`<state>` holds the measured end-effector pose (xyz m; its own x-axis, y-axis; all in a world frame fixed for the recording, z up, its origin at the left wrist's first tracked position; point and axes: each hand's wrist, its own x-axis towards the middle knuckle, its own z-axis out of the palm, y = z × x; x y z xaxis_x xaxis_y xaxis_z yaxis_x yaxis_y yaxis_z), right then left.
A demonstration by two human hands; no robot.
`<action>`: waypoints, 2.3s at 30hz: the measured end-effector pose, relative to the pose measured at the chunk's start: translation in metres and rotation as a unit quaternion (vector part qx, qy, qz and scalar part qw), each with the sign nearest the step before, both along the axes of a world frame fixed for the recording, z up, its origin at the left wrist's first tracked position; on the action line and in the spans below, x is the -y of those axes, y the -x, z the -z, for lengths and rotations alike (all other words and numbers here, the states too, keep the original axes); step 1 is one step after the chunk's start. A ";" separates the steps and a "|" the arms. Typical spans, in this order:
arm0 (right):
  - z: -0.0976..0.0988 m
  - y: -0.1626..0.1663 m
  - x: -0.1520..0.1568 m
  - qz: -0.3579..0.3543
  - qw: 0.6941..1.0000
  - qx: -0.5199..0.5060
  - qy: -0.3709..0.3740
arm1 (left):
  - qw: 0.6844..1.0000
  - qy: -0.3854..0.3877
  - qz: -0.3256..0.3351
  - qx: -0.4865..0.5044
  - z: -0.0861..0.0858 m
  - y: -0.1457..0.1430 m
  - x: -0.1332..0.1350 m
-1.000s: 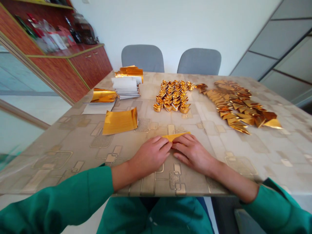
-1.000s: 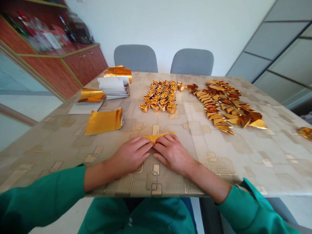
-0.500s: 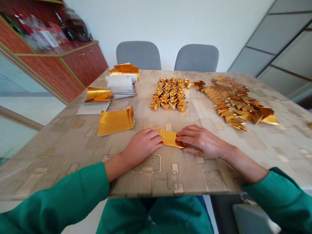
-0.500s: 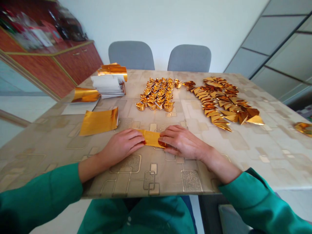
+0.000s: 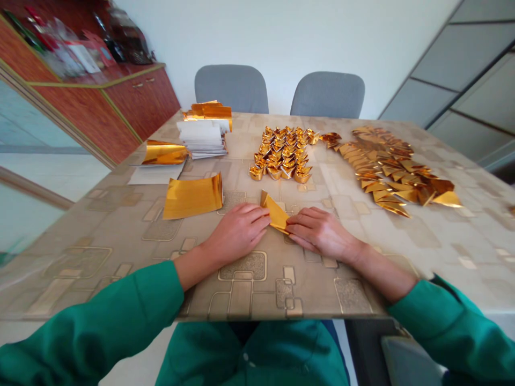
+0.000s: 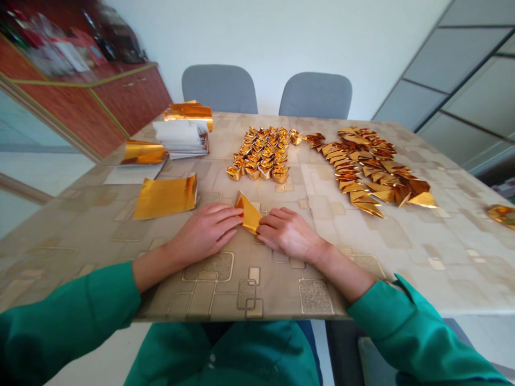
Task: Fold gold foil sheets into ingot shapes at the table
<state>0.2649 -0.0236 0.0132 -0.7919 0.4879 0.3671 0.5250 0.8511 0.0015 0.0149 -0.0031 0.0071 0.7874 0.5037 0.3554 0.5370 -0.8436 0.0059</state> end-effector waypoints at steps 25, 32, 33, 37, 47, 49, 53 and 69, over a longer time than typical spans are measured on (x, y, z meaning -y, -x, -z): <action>0.001 0.034 0.014 0.015 0.973 -0.126 0.191 | 0.985 0.138 -0.024 0.099 -0.007 0.026 0.031; 0.005 0.037 0.010 0.036 0.953 -0.179 0.241 | 0.965 0.216 -0.050 0.139 -0.005 0.029 0.039; 0.006 0.036 0.010 0.031 0.952 -0.178 0.246 | 0.962 0.222 -0.054 0.148 -0.005 0.028 0.040; 0.004 0.034 0.011 0.026 0.951 -0.167 0.260 | 0.958 0.236 -0.060 0.153 -0.004 0.022 0.043; 0.002 0.045 0.016 0.084 0.965 -0.133 0.212 | 0.963 0.231 -0.079 0.117 -0.002 0.021 0.047; 0.003 0.046 0.016 0.088 0.967 -0.132 0.199 | 0.964 0.220 -0.088 0.119 -0.002 0.021 0.047; 0.005 0.047 0.017 0.102 0.967 -0.136 0.188 | 0.965 0.215 -0.096 0.116 -0.002 0.020 0.046; 0.014 0.051 0.015 0.132 0.975 -0.099 0.151 | 0.978 0.157 -0.128 0.059 -0.002 0.016 0.044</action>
